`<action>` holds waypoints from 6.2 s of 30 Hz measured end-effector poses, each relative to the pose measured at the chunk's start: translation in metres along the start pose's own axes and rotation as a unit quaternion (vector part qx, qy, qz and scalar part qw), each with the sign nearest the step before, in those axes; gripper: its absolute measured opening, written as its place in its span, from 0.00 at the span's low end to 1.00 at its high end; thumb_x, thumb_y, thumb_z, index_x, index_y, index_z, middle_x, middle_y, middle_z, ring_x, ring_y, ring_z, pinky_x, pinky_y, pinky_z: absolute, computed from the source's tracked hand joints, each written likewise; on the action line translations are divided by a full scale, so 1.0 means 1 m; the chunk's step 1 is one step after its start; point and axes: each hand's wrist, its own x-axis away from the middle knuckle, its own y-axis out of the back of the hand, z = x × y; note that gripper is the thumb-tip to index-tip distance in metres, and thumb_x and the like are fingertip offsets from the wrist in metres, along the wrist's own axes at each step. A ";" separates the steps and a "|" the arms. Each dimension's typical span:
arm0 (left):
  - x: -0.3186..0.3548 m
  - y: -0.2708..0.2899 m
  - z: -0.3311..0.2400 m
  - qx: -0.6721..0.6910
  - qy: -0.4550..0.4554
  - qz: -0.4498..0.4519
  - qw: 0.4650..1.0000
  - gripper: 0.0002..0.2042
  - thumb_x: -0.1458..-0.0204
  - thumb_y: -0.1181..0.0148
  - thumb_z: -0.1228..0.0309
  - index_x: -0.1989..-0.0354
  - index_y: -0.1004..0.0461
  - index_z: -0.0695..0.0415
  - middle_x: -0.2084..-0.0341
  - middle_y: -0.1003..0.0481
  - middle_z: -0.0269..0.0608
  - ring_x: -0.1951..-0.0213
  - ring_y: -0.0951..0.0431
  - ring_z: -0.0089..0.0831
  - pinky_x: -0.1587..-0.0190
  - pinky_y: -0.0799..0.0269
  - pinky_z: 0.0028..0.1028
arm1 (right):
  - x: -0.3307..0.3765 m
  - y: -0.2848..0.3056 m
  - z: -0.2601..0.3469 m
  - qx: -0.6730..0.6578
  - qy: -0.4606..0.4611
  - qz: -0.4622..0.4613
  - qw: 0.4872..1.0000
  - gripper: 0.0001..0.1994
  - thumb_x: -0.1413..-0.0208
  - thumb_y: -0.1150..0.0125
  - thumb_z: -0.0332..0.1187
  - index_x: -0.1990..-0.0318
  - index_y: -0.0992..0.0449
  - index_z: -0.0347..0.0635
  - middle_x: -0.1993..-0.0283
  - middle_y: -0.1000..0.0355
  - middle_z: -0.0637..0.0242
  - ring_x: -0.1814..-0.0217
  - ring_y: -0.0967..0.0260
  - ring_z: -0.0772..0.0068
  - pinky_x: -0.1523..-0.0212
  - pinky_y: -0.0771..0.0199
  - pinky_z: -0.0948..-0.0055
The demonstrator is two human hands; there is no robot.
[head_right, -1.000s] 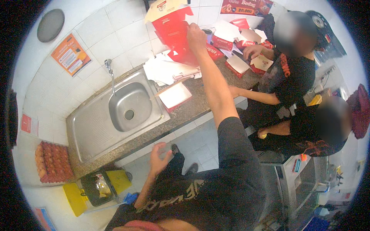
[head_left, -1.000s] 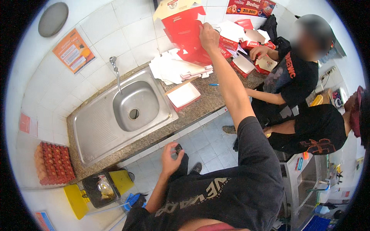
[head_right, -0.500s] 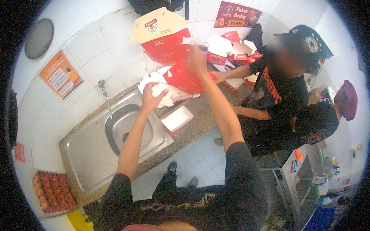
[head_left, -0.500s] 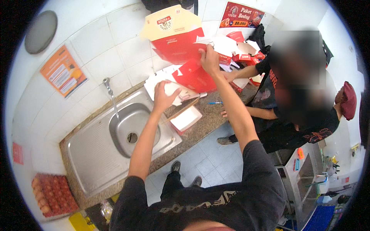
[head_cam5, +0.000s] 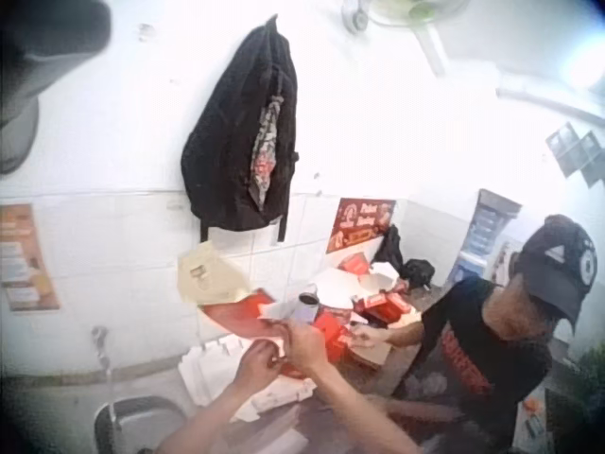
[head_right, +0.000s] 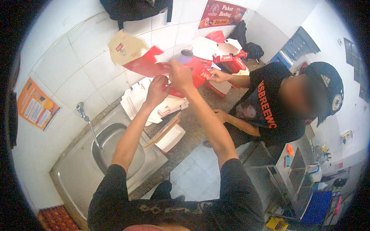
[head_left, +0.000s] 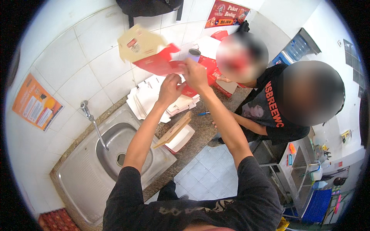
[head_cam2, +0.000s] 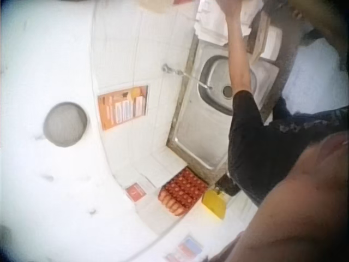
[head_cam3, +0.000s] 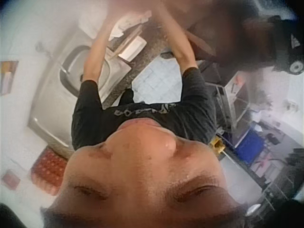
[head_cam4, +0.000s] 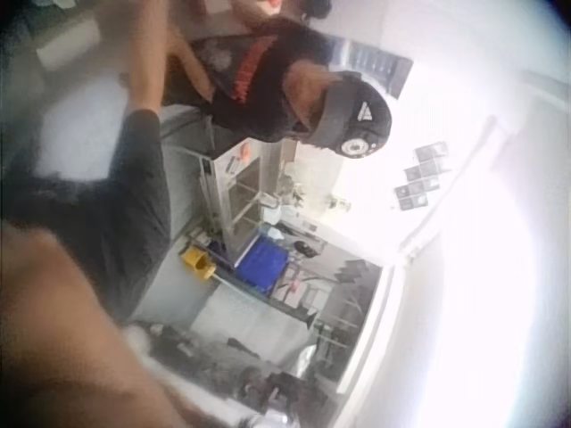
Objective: The person mops the tiled floor with a mop and bucket, then moves to a counter to fold and assemble red-and-white food boxes. They repeatedly fold the flaps and stack the assembled boxes on the counter.
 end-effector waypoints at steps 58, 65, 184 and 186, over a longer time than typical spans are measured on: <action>0.462 0.157 -0.301 0.314 -0.067 0.774 0.545 0.13 0.37 0.54 0.66 0.55 0.28 0.62 0.68 0.24 0.47 0.63 0.24 0.39 0.57 0.30 0.37 | 0.597 0.237 0.556 -0.150 -0.725 -0.249 0.624 0.16 0.37 0.38 0.40 0.55 0.24 0.34 0.70 0.24 0.68 0.68 0.29 0.80 0.64 0.27 0.75; 0.461 0.167 -0.276 0.324 0.085 0.799 0.500 0.12 0.40 0.50 0.68 0.52 0.26 0.60 0.71 0.24 0.37 0.68 0.28 0.22 0.64 0.32 0.27 | 0.527 0.239 0.580 -0.215 -0.607 -0.269 0.716 0.12 0.34 0.43 0.36 0.61 0.22 0.34 0.63 0.24 0.67 0.65 0.30 0.80 0.63 0.29 0.76; 0.496 0.174 -0.475 0.361 0.039 0.490 0.793 0.22 0.53 0.28 0.60 0.47 0.21 0.51 0.55 0.35 0.43 0.48 0.34 0.36 0.45 0.35 0.33 | 0.607 0.395 0.551 -0.154 -0.591 -0.095 0.786 0.11 0.45 0.30 0.29 0.56 0.17 0.33 0.68 0.19 0.61 0.70 0.25 0.81 0.70 0.24 0.80; 0.487 0.184 -0.482 0.338 0.021 0.502 0.796 0.31 0.55 0.26 0.56 0.41 0.26 0.51 0.46 0.37 0.50 0.39 0.36 0.43 0.37 0.38 0.39 | 0.602 0.390 0.541 -0.121 -0.585 -0.085 0.797 0.12 0.46 0.30 0.29 0.55 0.17 0.33 0.68 0.19 0.61 0.70 0.25 0.82 0.71 0.24 0.79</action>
